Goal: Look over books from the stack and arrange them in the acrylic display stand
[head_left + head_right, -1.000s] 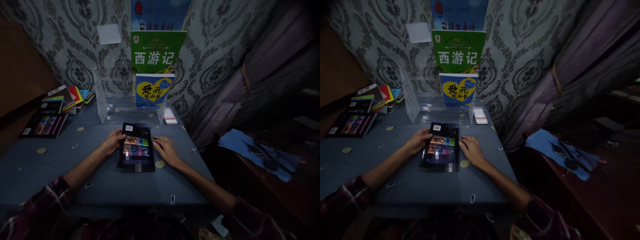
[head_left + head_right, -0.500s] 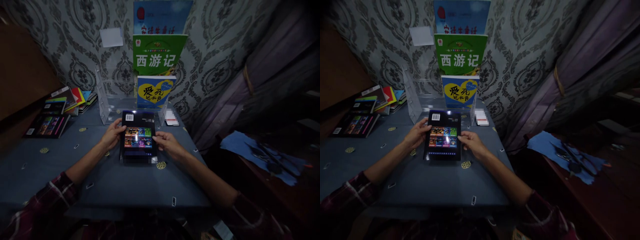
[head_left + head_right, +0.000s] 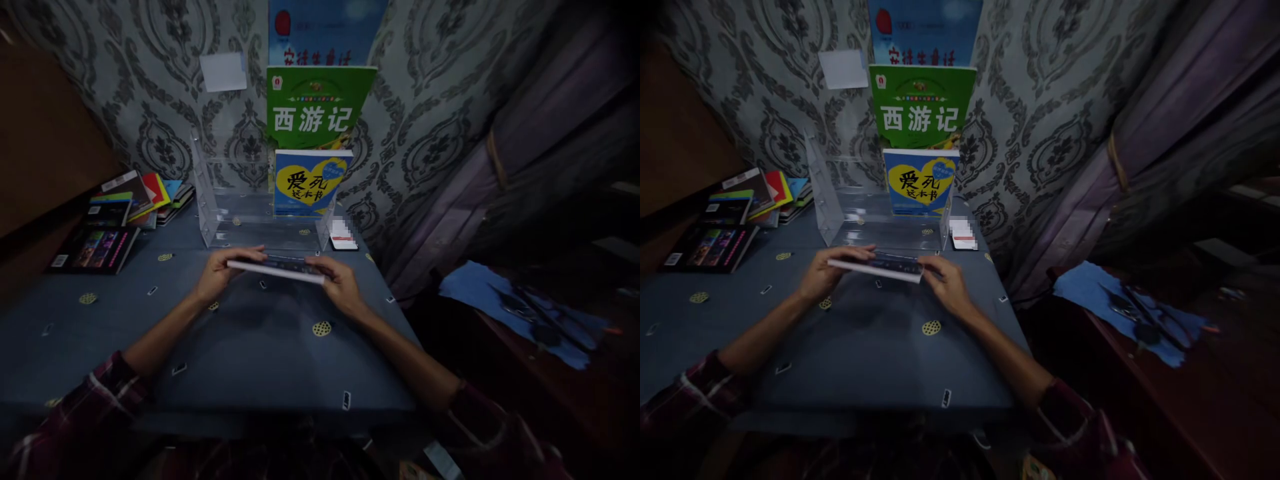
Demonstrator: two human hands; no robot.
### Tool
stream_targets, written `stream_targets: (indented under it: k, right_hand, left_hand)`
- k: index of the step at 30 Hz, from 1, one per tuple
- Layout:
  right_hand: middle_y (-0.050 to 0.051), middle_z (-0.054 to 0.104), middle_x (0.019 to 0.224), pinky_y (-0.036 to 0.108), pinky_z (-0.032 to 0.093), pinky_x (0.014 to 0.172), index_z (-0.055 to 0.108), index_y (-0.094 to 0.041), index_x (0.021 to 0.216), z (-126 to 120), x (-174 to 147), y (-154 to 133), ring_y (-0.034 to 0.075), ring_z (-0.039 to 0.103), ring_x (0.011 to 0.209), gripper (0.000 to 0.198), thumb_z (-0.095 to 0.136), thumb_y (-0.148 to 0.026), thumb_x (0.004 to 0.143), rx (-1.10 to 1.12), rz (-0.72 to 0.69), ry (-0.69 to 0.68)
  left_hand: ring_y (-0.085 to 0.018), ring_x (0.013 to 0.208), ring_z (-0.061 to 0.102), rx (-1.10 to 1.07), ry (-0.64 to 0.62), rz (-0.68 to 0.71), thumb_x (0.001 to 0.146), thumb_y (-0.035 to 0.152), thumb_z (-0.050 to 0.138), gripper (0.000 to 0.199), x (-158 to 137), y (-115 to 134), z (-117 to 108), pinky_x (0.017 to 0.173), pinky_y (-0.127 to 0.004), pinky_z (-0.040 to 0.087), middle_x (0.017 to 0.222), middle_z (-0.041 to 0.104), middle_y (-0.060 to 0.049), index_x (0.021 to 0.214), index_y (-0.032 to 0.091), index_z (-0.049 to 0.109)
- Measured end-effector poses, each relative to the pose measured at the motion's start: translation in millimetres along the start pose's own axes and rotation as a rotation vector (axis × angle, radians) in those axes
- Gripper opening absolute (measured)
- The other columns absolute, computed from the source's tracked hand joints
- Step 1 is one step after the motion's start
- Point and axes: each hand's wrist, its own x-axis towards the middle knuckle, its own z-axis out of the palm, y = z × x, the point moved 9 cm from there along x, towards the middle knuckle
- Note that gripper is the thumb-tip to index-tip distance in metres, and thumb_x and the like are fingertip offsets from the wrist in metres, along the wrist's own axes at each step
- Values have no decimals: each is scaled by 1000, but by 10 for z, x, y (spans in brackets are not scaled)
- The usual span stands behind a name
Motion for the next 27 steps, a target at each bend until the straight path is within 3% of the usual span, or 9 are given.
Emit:
stream_targets:
  k: [5,7,11,15,19,23,27]
  right_hand:
    - [8,73,120,47,50,105,73,-23,99,81,-134,129,24,67,116,19,56,-22,89,-90,-68,-139]
    - [9,71,123,47,50,106,72,-23,101,100,-164,146,23,66,119,21,54,-20,90,-118,-99,-176]
    - [10,69,127,47,50,106,70,-21,103,146,-198,162,22,63,123,25,50,-14,90,-189,-154,-245]
    - [8,67,130,49,50,106,70,-22,108,190,-236,194,22,59,128,35,46,-7,87,-258,-154,-331]
    - [8,66,131,52,48,108,70,-22,111,223,-251,131,22,57,130,46,43,-1,81,-332,-175,-392]
    - [10,66,131,56,44,111,66,-21,123,381,-160,-4,25,57,129,48,44,-4,84,-427,-180,-452]
    - [13,56,145,52,40,115,46,-20,148,750,-33,-116,25,50,138,59,42,-8,90,-451,-194,-550]
  left_hand:
    - [-32,129,56,234,-260,-55,84,32,71,14,-286,-175,156,121,-54,24,107,76,-9,90,25,81]
    - [-29,132,54,345,-350,-24,89,23,59,24,-400,-217,229,122,-56,19,116,73,-6,99,28,80]
    - [-24,142,44,569,-577,19,85,5,48,55,-631,-324,410,123,-58,16,138,61,-1,126,34,68]
    - [-21,145,38,652,-680,24,85,0,45,63,-735,-380,465,124,-55,17,144,56,0,134,35,62]
    - [-24,136,50,642,-597,40,86,4,52,49,-607,-386,391,120,-52,29,135,64,-4,123,32,70]
    - [-30,127,54,725,-283,-11,88,22,64,25,-341,-466,146,119,-50,32,132,63,-8,112,25,73]
    - [-32,128,53,714,-124,-92,84,33,72,33,-267,-596,38,119,-47,31,135,60,-10,116,23,69]
